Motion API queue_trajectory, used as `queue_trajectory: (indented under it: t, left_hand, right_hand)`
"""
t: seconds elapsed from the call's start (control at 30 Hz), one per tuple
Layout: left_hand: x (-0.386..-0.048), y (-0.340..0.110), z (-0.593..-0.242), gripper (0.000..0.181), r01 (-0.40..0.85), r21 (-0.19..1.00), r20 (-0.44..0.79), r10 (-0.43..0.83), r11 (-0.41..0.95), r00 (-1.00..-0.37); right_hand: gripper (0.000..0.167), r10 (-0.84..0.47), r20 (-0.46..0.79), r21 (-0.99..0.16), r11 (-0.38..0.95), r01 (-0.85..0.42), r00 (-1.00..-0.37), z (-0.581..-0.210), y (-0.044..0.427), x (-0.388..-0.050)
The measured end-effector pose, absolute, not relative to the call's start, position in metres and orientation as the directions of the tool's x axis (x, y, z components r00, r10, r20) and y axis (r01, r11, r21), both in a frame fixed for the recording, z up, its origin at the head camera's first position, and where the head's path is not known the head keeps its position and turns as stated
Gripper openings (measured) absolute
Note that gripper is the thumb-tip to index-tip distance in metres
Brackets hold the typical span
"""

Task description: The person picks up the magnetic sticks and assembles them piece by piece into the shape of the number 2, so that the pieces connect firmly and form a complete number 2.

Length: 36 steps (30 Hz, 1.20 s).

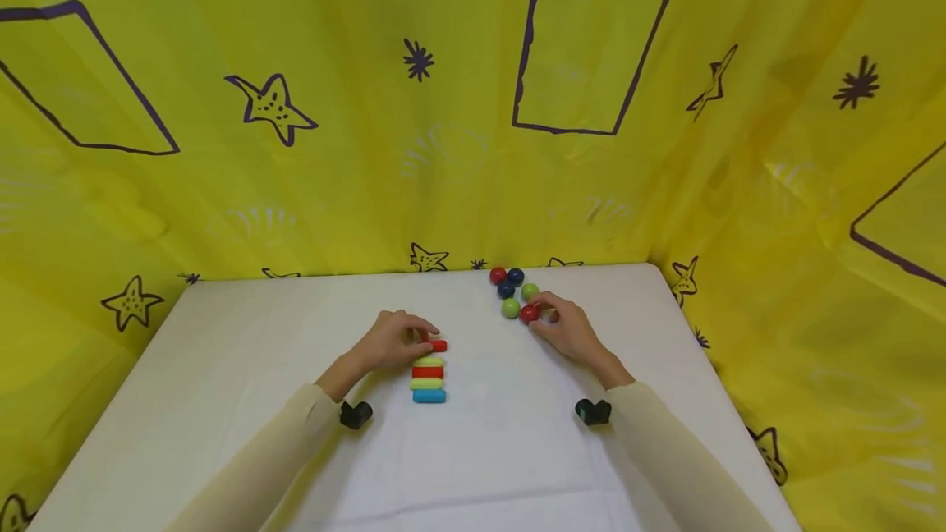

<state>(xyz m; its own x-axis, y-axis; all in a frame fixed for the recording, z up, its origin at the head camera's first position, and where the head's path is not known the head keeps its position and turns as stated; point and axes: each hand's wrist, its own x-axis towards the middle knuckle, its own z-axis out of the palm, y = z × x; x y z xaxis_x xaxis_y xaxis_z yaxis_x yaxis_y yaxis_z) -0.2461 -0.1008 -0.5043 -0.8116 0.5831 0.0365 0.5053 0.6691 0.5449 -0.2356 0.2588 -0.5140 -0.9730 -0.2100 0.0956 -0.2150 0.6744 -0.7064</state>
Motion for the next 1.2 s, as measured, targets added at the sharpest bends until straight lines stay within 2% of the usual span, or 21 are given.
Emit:
queue_trajectory:
  t: [0.73,1.2]
  left_hand:
    - [-0.246,-0.097,-0.505,0.015,0.453,0.602,0.013,0.559,0.658,-0.829]
    - [-0.247,-0.091,-0.499,0.014,0.407,0.645,-0.005,0.537,0.647,-0.844]
  right_hand:
    - [0.040,-0.183,0.085,-0.707,0.681,-0.188,-0.980,-0.514,0.257,-0.236]
    - [0.039,-0.181,0.012,-0.721,0.680,-0.134,-0.983,-0.507,0.252,-0.227]
